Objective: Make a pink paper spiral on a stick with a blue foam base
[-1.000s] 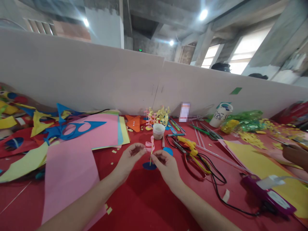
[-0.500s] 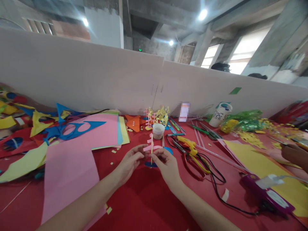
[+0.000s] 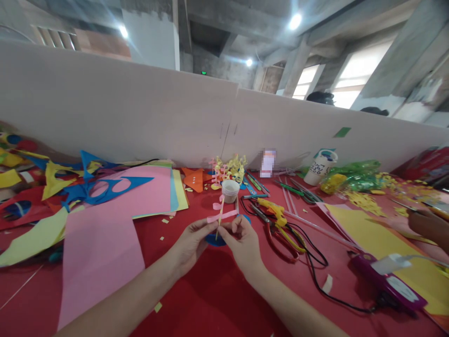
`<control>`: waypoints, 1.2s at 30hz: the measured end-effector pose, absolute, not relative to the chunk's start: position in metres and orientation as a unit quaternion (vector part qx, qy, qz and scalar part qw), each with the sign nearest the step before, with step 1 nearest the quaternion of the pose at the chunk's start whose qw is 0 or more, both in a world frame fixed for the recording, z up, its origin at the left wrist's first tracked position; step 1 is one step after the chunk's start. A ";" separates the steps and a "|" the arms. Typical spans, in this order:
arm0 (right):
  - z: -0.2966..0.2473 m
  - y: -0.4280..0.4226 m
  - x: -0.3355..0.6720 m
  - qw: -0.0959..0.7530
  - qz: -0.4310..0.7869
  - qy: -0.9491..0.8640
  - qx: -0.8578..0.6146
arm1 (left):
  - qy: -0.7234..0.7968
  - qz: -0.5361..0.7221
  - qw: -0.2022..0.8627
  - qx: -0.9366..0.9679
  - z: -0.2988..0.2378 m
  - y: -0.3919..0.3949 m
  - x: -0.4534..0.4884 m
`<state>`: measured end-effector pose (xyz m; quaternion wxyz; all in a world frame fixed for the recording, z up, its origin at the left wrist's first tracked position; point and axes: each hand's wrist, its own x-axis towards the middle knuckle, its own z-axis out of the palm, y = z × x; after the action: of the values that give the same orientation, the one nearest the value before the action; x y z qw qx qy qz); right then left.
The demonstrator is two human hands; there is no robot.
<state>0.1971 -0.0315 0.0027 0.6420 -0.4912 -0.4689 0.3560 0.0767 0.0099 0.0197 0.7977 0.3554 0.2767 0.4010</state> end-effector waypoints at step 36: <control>0.001 -0.022 0.207 0.649 0.407 -0.405 -0.498 | 0.343 0.412 0.741 0.405 0.009 0.013 0.076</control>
<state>0.2068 -0.0219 0.0005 0.6493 -0.4983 -0.4055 0.4071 0.0757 0.0126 0.0088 0.7410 0.4047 0.3427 0.4119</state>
